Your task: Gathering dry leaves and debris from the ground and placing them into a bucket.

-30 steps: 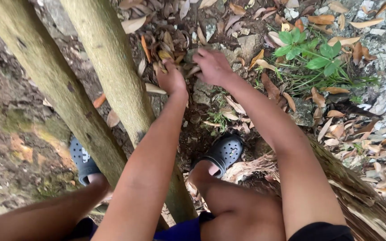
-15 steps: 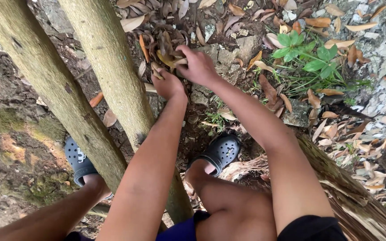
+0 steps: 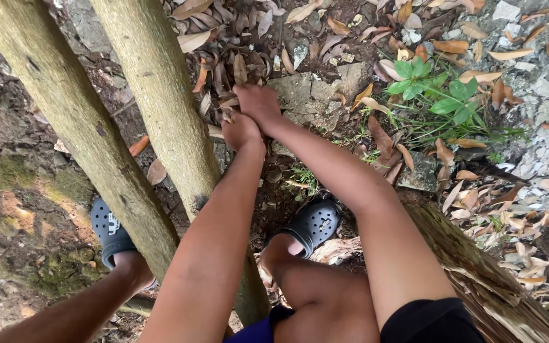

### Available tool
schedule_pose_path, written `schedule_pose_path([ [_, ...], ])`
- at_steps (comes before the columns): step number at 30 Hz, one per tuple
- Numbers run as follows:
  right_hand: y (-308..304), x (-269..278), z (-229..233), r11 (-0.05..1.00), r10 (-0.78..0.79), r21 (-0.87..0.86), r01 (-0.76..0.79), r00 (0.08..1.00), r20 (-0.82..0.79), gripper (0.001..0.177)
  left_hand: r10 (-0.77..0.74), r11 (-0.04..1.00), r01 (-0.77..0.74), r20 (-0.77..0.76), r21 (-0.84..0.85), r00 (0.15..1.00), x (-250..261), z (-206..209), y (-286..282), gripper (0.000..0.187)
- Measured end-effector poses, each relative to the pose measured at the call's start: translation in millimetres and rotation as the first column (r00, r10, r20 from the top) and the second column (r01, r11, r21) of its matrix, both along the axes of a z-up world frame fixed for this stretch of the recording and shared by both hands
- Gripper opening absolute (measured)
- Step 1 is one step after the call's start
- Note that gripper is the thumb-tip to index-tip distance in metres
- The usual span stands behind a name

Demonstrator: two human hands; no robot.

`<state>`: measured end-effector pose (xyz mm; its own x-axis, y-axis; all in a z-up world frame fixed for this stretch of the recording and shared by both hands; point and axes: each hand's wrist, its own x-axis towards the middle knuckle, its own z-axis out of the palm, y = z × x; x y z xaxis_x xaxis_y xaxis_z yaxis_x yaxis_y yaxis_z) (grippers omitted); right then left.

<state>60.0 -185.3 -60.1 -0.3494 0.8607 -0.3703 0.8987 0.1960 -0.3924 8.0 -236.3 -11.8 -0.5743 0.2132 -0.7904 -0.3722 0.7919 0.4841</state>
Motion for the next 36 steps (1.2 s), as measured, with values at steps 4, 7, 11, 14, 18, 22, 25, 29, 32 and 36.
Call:
schedule_pose_path([
  [4, 2, 14, 12, 0.993, -0.026, -0.113, 0.027, 1.0, 0.014, 0.016, 0.018, 0.999, -0.022, 0.078, 0.045, 0.997, 0, -5, 3, 0.048],
  [7, 5, 36, 39, 0.994, -0.028, -0.103, 0.023, 0.999, -0.043, 0.025, -0.005, 0.99, 0.0, 0.035, 0.142, 0.999, 1, -28, 13, 0.05],
  [11, 8, 73, 23, 0.984, -0.153, 0.027, 0.175, 0.919, -0.363, 0.028, -0.123, 0.963, 0.121, -0.004, 0.242, 0.992, 0, -10, 49, 0.041],
  [14, 17, 95, 28, 0.956, -0.28, -0.067, 0.286, 0.82, -0.499, 0.03, -0.235, 0.925, 0.247, -0.076, 0.29, 0.969, 4, -26, 69, 0.04],
  [18, 25, 102, 43, 0.732, -0.677, -0.465, 0.497, 0.608, -0.416, 0.056, -0.352, 0.86, 0.364, -0.099, 0.358, 0.931, 15, -53, 73, 0.041],
  [22, 29, 114, 22, 0.78, -0.625, -0.408, 0.474, 0.597, -0.502, 0.051, -0.347, 0.809, 0.376, -0.15, 0.451, 0.926, 25, -54, 78, 0.046],
  [25, 26, 120, 6, 0.783, -0.622, -0.409, 0.468, 0.606, -0.497, 0.06, -0.407, 0.787, 0.381, -0.054, 0.485, 0.912, 25, -29, 80, 0.043],
  [29, 29, 121, 25, 0.812, -0.583, -0.383, 0.441, 0.567, -0.583, 0.057, -0.44, 0.715, 0.343, 0.011, 0.609, 0.898, 28, -33, 74, 0.028],
  [32, 31, 123, 34, 0.782, -0.62, -0.419, 0.462, 0.645, -0.446, 0.065, -0.473, 0.635, 0.342, -0.002, 0.692, 0.881, 32, -38, 71, 0.021],
  [36, 32, 124, 35, 0.835, -0.546, -0.391, 0.386, 0.669, -0.505, 0.07, -0.447, 0.688, 0.248, 0.129, 0.682, 0.885, 32, -24, 73, 0.018],
])
